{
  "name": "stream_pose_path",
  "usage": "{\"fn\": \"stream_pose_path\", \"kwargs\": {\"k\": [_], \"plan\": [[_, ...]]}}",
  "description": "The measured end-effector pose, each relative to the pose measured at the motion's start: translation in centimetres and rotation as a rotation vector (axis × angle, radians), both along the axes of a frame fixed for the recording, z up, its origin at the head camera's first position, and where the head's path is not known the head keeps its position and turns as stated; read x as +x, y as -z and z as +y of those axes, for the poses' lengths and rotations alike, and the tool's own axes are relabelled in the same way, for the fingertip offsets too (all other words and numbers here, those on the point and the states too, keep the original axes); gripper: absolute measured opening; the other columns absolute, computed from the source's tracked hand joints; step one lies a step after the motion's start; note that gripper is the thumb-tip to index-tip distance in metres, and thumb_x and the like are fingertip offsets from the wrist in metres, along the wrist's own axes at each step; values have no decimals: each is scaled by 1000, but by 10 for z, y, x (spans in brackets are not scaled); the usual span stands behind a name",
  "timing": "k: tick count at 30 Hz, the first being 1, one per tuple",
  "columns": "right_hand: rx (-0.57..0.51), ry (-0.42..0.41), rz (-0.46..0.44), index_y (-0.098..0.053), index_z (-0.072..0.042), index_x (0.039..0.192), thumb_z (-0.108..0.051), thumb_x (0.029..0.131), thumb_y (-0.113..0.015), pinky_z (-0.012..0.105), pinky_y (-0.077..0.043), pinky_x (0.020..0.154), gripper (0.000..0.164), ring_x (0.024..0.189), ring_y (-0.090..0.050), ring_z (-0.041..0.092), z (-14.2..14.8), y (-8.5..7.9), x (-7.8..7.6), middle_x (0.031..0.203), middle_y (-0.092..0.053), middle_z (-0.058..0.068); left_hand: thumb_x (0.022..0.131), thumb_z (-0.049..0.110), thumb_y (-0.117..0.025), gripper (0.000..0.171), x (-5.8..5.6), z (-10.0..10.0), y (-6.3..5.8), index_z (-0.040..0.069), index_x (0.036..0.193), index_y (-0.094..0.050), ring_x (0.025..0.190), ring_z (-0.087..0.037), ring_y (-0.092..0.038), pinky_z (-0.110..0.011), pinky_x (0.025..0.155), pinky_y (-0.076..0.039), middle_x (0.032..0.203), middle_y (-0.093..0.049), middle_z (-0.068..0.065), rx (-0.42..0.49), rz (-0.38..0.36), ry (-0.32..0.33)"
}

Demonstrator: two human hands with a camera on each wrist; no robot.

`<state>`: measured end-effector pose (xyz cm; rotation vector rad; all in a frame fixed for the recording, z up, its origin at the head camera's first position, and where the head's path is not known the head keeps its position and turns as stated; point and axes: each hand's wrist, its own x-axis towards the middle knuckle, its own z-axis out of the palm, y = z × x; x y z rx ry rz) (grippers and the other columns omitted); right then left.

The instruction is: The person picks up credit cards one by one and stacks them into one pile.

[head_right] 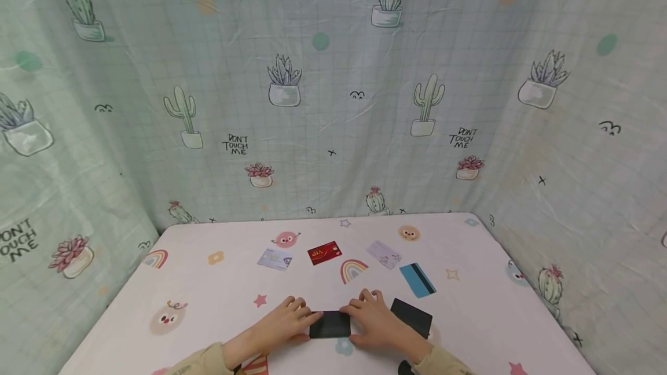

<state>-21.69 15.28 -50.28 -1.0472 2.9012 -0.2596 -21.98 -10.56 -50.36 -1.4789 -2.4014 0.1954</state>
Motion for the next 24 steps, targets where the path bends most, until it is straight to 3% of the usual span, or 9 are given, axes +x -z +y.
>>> {"fn": "stream_pose_path", "kwargs": {"k": [5,12,19,24], "plan": [[-13,5,-13,-54,-26,118,-45,73,-65,46,-31,86,50,91,-37,9,2,-2,-1,100,-57,-15,80,43,-59,46,1,-2,-6,21,120,-53,88,-9,-49,-25,80,-41,97,-62,9,-17,-21,-24],[-43,17,-38,-54,-26,118,-43,75,-65,47,-29,86,48,92,-36,9,5,-7,-4,100,-56,-14,81,40,-59,47,-1,-12,-7,19,122,-51,94,-10,-50,-29,86,-43,103,-61,7,-16,-120,-41],[-59,40,-7,-53,-27,119,-43,76,-63,49,-29,89,47,95,-36,11,3,-10,-13,106,-56,-11,84,35,-58,35,-7,-24,-10,19,115,-56,93,-12,-50,-31,84,-42,99,-60,6,18,-62,-22],[-86,48,28,-54,-25,119,-41,78,-62,50,-29,88,44,99,-38,15,-3,-10,-24,110,-56,-6,85,31,-58,29,-20,-39,-5,16,110,-59,93,-14,-50,-32,83,-42,98,-59,3,86,-64,-35]]}}
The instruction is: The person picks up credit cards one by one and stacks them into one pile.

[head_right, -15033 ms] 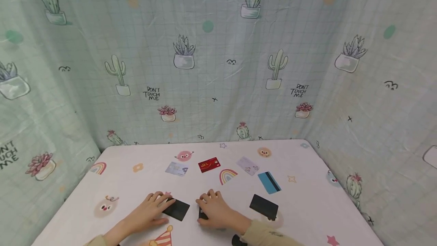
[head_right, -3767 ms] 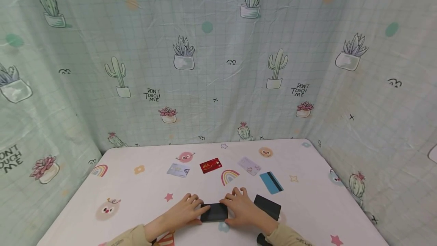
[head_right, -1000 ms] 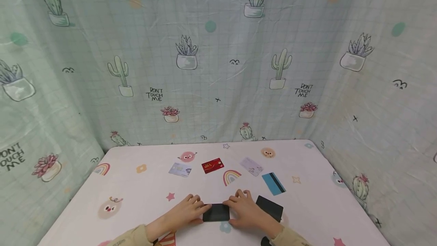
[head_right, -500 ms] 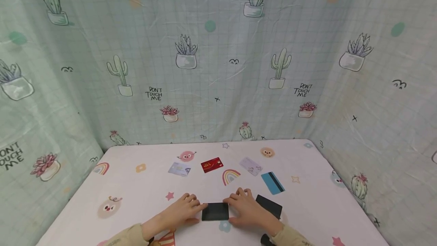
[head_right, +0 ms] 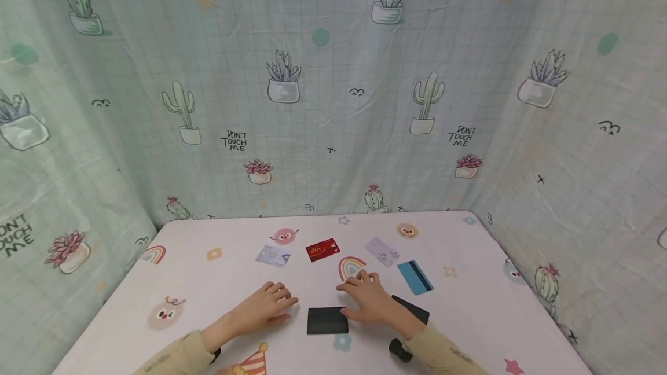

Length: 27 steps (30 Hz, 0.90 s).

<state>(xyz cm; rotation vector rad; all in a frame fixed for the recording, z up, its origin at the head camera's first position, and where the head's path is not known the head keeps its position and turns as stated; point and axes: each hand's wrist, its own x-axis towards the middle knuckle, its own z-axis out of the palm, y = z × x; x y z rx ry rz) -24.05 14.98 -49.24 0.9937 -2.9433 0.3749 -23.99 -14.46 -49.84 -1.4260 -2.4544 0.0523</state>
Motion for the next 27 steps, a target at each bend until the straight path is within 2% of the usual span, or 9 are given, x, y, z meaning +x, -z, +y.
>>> {"fn": "stream_pose_path", "kwargs": {"k": [7,11,14,19,23,27], "plan": [[-55,25,24,-56,-18,116,-34,77,-66,56,-27,90,43,111,-40,26,-18,-5,-18,111,-56,0,82,28,-62,26,-24,-22,6,14,104,-61,87,-14,-49,-32,77,-41,94,-59,2,51,91,-29],[-33,44,37,-56,-18,116,-35,77,-66,51,-30,89,43,106,-39,21,-29,-5,-28,110,-56,0,81,28,-63,29,-33,-29,7,14,106,-62,89,-16,-50,-34,79,-42,96,-59,1,41,101,-65],[-5,37,79,-57,-19,115,-37,77,-64,44,-32,83,43,98,-39,17,-35,-5,-36,109,-57,-1,82,29,-62,30,-39,-34,9,14,108,-61,92,-16,-50,-35,82,-42,100,-59,1,36,92,-95],[-1,31,110,-58,-18,113,-36,76,-65,40,-32,76,41,91,-40,17,-45,-5,-47,108,-58,0,82,28,-62,29,-49,-42,10,13,107,-60,93,-18,-51,-36,81,-42,100,-59,-1,70,98,-128],[9,54,65,-57,-18,115,-36,78,-64,48,-34,84,42,98,-42,21,-56,-6,-55,112,-57,1,80,28,-64,30,-56,-48,10,11,105,-60,91,-20,-51,-37,78,-41,98,-58,-2,80,135,-147],[22,89,6,-56,-18,117,-36,79,-62,60,-28,94,43,113,-41,30,-67,-9,-62,119,-54,4,78,27,-65,34,-64,-53,11,9,107,-60,90,-21,-51,-37,78,-41,98,-58,-3,90,152,-159]]}}
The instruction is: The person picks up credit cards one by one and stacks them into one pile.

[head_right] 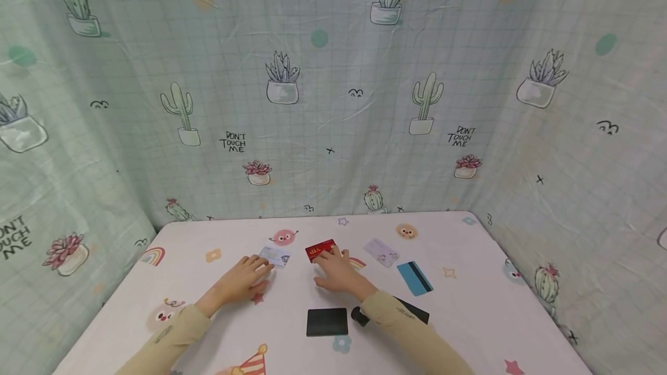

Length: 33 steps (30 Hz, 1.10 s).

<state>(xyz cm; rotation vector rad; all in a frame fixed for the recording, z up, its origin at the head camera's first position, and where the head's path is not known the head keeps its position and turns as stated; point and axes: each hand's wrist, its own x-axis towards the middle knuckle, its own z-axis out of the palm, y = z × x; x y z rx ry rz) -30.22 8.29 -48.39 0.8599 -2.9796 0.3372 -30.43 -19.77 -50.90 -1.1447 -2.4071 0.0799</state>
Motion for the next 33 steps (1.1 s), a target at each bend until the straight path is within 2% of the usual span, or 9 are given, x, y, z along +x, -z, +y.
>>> {"fn": "stream_pose_path", "kwargs": {"k": [3,7,12,17,26,33], "plan": [[8,10,-7,-56,-17,117,-36,79,-62,60,-27,95,43,115,-39,31,-9,-2,-5,122,-54,6,79,27,-64,35,-5,-4,0,9,108,-60,90,-22,-51,-38,78,-42,100,-59,-5,-1,17,-21],[26,-15,54,-57,-16,116,-36,80,-61,52,-32,88,41,106,-41,26,-20,-2,-12,119,-55,4,81,28,-61,36,-12,-8,1,9,112,-58,92,-22,-51,-39,79,-43,103,-59,-6,-23,23,-62],[21,-51,107,-56,-16,117,-35,82,-59,48,-33,83,40,100,-41,22,-31,1,-19,117,-56,2,83,28,-59,39,-19,-11,1,9,117,-55,96,-24,-50,-42,80,-43,109,-58,-8,-35,-15,-96],[22,-53,139,-55,-16,118,-36,83,-57,47,-32,81,40,96,-38,20,-43,2,-23,116,-55,1,85,30,-56,41,-23,-14,1,9,120,-53,101,-26,-49,-43,83,-41,116,-56,-9,-50,-57,-149],[110,-13,125,-48,-18,125,-41,85,-53,51,-32,90,46,109,-38,21,-63,6,-29,125,-50,0,86,35,-52,44,-31,-17,4,11,123,-51,105,-27,-49,-45,84,-41,120,-54,-7,-108,-63,-225],[147,10,165,-48,-19,125,-43,86,-51,52,-33,91,47,113,-40,21,-70,11,-35,127,-50,0,87,33,-52,45,-31,-13,-4,9,125,-49,112,-31,-47,-51,90,-39,124,-52,-10,-100,-133,-266]]}}
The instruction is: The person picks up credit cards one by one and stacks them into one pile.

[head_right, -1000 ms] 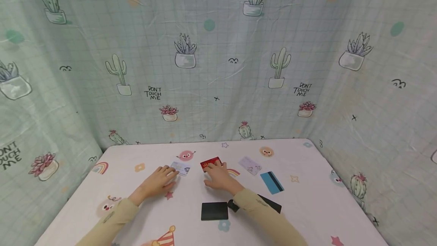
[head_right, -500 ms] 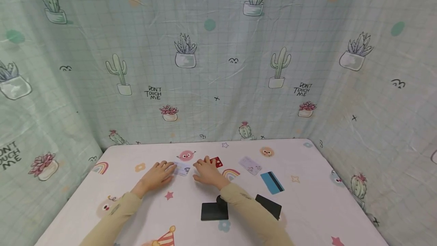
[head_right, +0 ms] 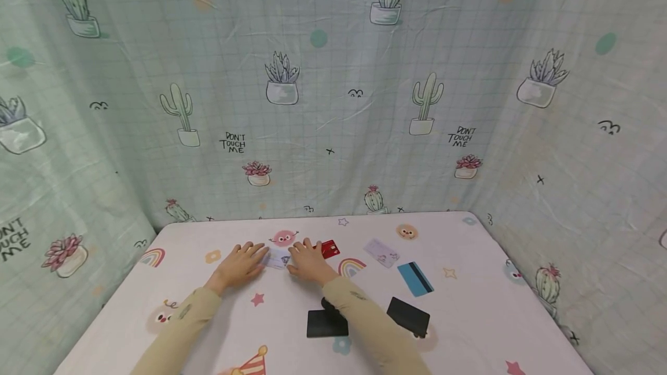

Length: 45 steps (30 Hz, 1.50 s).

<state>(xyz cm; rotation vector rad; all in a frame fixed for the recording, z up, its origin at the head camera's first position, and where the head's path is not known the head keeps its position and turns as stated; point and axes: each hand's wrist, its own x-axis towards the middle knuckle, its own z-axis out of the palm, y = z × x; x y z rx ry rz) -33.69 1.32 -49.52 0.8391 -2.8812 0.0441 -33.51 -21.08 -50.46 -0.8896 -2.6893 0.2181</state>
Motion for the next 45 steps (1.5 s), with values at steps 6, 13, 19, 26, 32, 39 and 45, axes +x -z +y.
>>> {"fn": "stream_pose_path", "kwargs": {"k": [6,13,19,26,32,39,45], "plan": [[14,22,-7,-46,-20,128,-44,86,-50,51,-32,93,48,117,-40,20,-5,2,-2,130,-48,-2,88,35,-51,46,-4,2,3,10,127,-48,114,-33,-46,-53,91,-37,127,-51,-8,10,-29,-30],[41,57,-30,-45,-21,129,-46,87,-47,54,-31,94,48,119,-39,22,-12,8,-6,130,-48,-2,88,38,-49,49,-8,1,6,12,129,-46,117,-35,-45,-54,93,-35,130,-49,-7,-1,-77,-76],[64,83,-73,-46,-20,129,-44,87,-47,55,-29,97,48,121,-38,23,-18,11,-8,129,-49,-2,88,42,-47,51,-6,1,6,14,130,-45,119,-36,-44,-54,95,-33,133,-48,-4,-23,-123,-119],[92,76,-77,-45,-20,129,-49,86,-48,55,-28,98,52,122,-39,23,-26,14,-8,128,-50,-1,88,43,-46,52,-5,2,6,15,131,-44,119,-36,-45,-53,95,-35,133,-48,-3,-41,-129,-120],[131,75,-22,-47,-20,126,-50,84,-50,51,-31,98,51,121,-40,22,-30,14,-7,125,-51,-2,88,41,-47,49,-6,2,5,15,130,-45,117,-36,-46,-53,94,-36,130,-50,-5,-29,-108,-102],[168,68,40,-50,-21,121,-49,85,-50,49,-35,95,46,115,-42,20,-31,13,-5,121,-53,-4,88,40,-48,46,-6,1,6,17,127,-48,110,-31,-49,-51,87,-40,123,-53,-4,-35,-33,-45],[186,53,65,-52,-21,118,-48,86,-49,47,-36,92,42,110,-43,18,-29,12,-3,119,-54,-5,88,40,-48,46,-4,1,7,17,128,-47,111,-32,-50,-52,87,-40,125,-52,-3,-35,-34,-34]]}}
